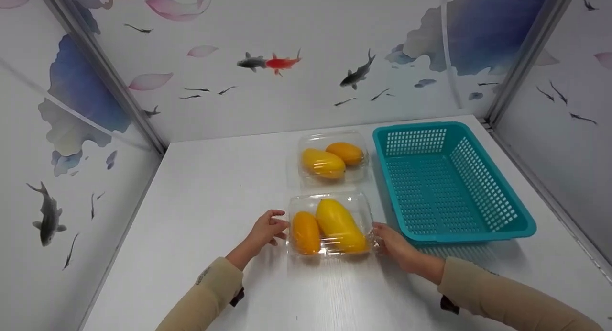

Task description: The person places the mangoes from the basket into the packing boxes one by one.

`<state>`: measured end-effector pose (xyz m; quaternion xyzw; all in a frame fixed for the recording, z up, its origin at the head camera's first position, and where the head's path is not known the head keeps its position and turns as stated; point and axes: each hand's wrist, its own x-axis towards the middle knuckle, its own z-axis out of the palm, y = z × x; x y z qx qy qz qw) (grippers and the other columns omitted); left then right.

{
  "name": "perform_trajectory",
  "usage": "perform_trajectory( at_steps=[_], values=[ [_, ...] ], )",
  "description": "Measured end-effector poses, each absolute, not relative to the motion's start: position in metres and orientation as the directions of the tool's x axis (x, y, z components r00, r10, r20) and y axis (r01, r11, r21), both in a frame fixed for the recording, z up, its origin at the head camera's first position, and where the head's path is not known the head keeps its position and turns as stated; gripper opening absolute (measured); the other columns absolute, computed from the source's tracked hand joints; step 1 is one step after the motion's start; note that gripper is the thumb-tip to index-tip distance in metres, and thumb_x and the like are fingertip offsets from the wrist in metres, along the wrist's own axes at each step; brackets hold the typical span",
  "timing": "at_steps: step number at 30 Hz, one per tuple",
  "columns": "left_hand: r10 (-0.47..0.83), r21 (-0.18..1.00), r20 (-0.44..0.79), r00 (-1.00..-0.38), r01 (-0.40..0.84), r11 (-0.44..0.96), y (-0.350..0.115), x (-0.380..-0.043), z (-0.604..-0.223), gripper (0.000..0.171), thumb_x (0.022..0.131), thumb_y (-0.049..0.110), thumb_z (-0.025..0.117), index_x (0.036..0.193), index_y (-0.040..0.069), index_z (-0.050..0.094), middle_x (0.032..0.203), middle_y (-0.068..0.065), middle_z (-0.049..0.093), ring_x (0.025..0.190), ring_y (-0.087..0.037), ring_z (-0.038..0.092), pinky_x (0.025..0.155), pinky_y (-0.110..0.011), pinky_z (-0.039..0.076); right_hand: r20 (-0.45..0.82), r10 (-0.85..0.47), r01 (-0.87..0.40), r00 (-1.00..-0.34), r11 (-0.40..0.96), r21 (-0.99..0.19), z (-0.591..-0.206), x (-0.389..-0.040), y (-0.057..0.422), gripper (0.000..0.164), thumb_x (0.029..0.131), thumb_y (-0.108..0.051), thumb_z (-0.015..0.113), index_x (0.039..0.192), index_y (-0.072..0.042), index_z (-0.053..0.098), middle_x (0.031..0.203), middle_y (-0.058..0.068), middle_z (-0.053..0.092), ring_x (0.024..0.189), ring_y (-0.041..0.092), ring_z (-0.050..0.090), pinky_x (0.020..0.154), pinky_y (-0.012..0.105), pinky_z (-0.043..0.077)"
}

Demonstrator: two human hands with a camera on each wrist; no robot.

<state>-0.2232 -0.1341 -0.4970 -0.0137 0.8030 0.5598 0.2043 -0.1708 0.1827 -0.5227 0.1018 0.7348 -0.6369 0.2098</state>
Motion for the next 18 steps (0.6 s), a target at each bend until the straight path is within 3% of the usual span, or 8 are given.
perform_trajectory(
  at_steps=[6, 10, 14, 18],
  values=[
    [0.275, 0.833, -0.439, -0.855, -0.273, 0.481, -0.142, -0.211, -0.501, 0.055, 0.089, 0.025, 0.058, 0.135, 0.004, 0.034, 0.101, -0.01, 0.061, 0.072, -0.018, 0.064, 0.058, -0.021, 0.048, -0.458, -0.14, 0.417, -0.878, 0.244, -0.875, -0.517, -0.163, 0.185, 0.052, 0.092, -0.016, 0.041, 0.14, -0.002, 0.028, 0.136, 0.021, 0.04, 0.112, 0.031, 0.051, 0.099, 0.046, 0.039],
    [0.327, 0.782, -0.524, -0.786, -0.292, 0.551, -0.146, -0.206, -0.507, 0.062, 0.086, 0.028, 0.059, 0.138, 0.007, 0.031, 0.095, -0.009, 0.065, 0.067, -0.016, 0.062, 0.063, -0.023, 0.049, -0.486, -0.137, 0.436, -0.863, 0.282, -0.855, -0.518, -0.162, 0.187, 0.054, 0.09, -0.016, 0.046, 0.139, -0.002, 0.029, 0.119, 0.02, 0.053, 0.095, 0.026, 0.057, 0.088, 0.038, 0.047],
    [0.387, 0.783, -0.549, -0.741, -0.294, 0.547, -0.144, -0.199, -0.507, 0.062, 0.086, 0.027, 0.058, 0.138, 0.007, 0.031, 0.09, -0.006, 0.068, 0.066, -0.016, 0.062, 0.064, -0.024, 0.05, -0.504, -0.184, 0.457, -0.844, 0.245, -0.855, -0.518, -0.163, 0.187, 0.055, 0.09, -0.013, 0.046, 0.139, -0.001, 0.024, 0.094, 0.015, 0.059, 0.077, 0.021, 0.057, 0.075, 0.03, 0.051],
    [0.406, 0.808, -0.542, -0.736, -0.325, 0.491, -0.139, -0.195, -0.507, 0.059, 0.087, 0.023, 0.056, 0.138, 0.006, 0.031, 0.088, -0.006, 0.068, 0.062, -0.014, 0.061, 0.063, -0.022, 0.05, -0.48, -0.283, 0.458, -0.83, 0.144, -0.877, -0.518, -0.164, 0.187, 0.057, 0.09, -0.008, 0.042, 0.14, 0.001, 0.016, 0.088, 0.014, 0.06, 0.074, 0.02, 0.061, 0.077, 0.033, 0.053]
  ],
)
